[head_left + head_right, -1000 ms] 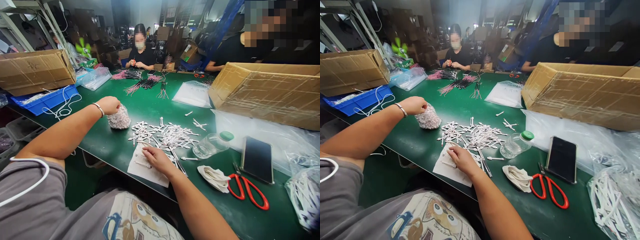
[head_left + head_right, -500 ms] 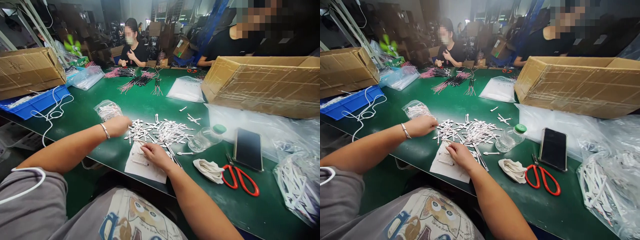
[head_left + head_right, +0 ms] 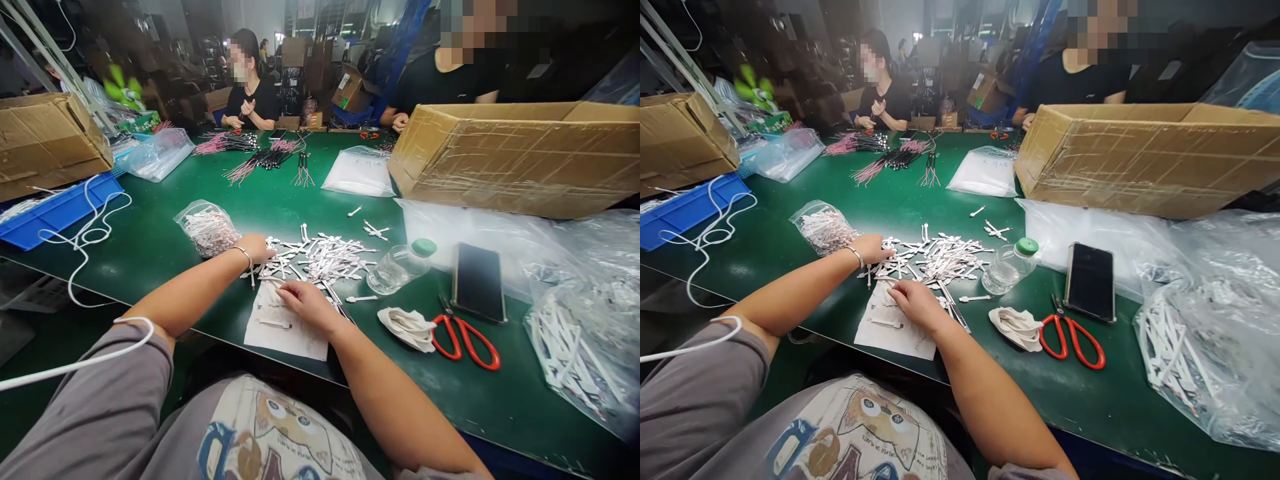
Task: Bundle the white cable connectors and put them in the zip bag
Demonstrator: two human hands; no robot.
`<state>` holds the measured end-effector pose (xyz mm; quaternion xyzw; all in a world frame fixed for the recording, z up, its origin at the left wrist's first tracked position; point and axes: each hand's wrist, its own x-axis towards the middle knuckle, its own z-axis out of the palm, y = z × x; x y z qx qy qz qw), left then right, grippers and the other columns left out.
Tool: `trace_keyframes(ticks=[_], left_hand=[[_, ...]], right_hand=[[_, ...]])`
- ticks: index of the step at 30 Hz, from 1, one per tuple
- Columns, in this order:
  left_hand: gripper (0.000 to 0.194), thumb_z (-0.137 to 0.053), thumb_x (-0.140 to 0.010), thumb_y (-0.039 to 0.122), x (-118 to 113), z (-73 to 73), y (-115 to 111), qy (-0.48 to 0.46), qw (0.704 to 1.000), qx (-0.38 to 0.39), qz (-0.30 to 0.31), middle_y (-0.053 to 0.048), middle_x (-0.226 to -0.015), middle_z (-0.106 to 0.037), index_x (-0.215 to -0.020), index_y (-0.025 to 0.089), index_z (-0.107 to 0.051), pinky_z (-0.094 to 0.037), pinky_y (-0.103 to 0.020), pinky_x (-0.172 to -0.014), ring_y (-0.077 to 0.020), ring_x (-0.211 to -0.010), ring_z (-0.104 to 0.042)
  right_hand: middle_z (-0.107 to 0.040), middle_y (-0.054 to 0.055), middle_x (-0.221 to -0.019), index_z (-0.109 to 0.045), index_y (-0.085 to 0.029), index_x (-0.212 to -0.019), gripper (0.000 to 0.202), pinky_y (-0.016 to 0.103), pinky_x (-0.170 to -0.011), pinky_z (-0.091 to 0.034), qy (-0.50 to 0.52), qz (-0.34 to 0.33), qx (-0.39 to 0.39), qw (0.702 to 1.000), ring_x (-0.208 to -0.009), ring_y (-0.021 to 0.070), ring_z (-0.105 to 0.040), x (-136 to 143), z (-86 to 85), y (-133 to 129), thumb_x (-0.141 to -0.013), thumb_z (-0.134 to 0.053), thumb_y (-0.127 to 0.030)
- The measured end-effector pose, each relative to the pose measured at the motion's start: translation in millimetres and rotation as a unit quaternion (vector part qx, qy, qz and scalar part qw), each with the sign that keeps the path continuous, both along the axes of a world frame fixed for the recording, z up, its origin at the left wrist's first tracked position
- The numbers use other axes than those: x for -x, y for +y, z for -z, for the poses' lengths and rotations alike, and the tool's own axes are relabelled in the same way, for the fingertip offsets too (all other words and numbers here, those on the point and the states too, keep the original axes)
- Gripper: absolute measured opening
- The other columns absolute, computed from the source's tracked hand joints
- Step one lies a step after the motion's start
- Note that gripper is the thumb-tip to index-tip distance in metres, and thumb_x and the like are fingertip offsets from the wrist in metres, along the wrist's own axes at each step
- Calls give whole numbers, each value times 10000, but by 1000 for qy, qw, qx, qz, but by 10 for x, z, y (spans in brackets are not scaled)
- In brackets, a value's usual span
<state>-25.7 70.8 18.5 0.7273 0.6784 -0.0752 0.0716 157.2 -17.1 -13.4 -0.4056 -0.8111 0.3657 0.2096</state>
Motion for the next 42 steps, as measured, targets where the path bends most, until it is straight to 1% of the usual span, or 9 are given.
trace_keyframes(ticks=[4, 8, 15, 18, 20, 30, 36, 39, 42], left_hand=[[551, -571, -711, 510, -101, 74, 65, -48, 999, 1, 15, -97, -965, -671, -1120, 141, -573, -462, -240, -721, -203, -869, -625], [403, -416, -847, 335, -128, 55, 46, -66, 996, -39, 55, -86, -996, -652, -1187, 147, -526, -449, -247, -762, -174, -882, -604], [401, -467, -779, 124, -104, -72, -121, -44, 962, -36, 268, -54, -1143, -559, -1119, 302, -584, -393, -283, -847, -188, -1014, -516], [351, -454, -808, 155, -107, -29, -163, 19, 925, -62, 374, -108, -1122, -544, -1115, 262, -585, -398, -324, -788, -222, -975, -498], [286, -449, -819, 170, -110, 14, -154, 37, 913, -76, 399, -118, -1042, -563, -1045, 226, -616, -393, -327, -763, -226, -945, -492], [268, -430, -845, 233, -47, 98, -102, 15, 940, -99, 327, -95, -802, -579, -735, 142, -656, -387, -296, -737, -183, -796, -512], [278, -418, -861, 287, -33, -2, -290, -78, 955, -151, 243, -90, -842, -589, -809, 138, -646, -377, -311, -762, -192, -842, -506], [249, -463, -837, 326, -105, 24, -447, -270, 945, -63, 174, -26, -712, -580, -767, 143, -616, -373, -250, -650, -132, -699, -497], [278, -523, -791, 379, -185, 90, -561, -426, 889, 119, 119, 16, -597, -512, -710, 122, -593, -326, -211, -536, -85, -564, -433]], right_hand=[[-619, 9, -742, -587, -186, -778, 233, 226, -606, -337, 1, -3, 4, 1000, -672, 125, -521, -2, -17, 2, -869, -441, -344], [-627, 15, -754, -597, -185, -786, 230, 228, -611, -337, 1, -5, 7, 1000, -682, 127, -525, 2, -12, 6, -869, -445, -336], [-634, 31, -779, -612, -177, -795, 219, 238, -615, -338, -2, -4, 8, 1000, -693, 137, -525, 5, 9, 19, -859, -462, -323], [-635, 34, -788, -617, -174, -806, 218, 241, -617, -341, -2, -4, 10, 1000, -692, 138, -524, 3, 4, 22, -858, -465, -322], [-634, 32, -782, -618, -175, -801, 221, 241, -615, -343, -2, -5, 12, 1000, -685, 137, -521, 2, 1, 23, -859, -466, -324], [-638, 34, -788, -628, -181, -806, 213, 237, -622, -348, -10, -9, 19, 1000, -702, 138, -532, -11, -27, 24, -856, -466, -310], [-613, 16, -699, -614, -172, -735, 208, 238, -590, -359, 58, 41, 49, 996, -631, 123, -513, -20, -14, 55, -832, -498, -315], [-599, 12, -694, -606, -164, -819, 235, 243, -575, -397, 188, 158, 102, 964, -617, 124, -521, -30, -1, 96, -784, -557, -392], [-607, 15, -725, -624, -154, -872, 297, 246, -594, -417, 261, 195, 147, 934, -640, 122, -528, -49, -25, 132, -718, -634, -407]])
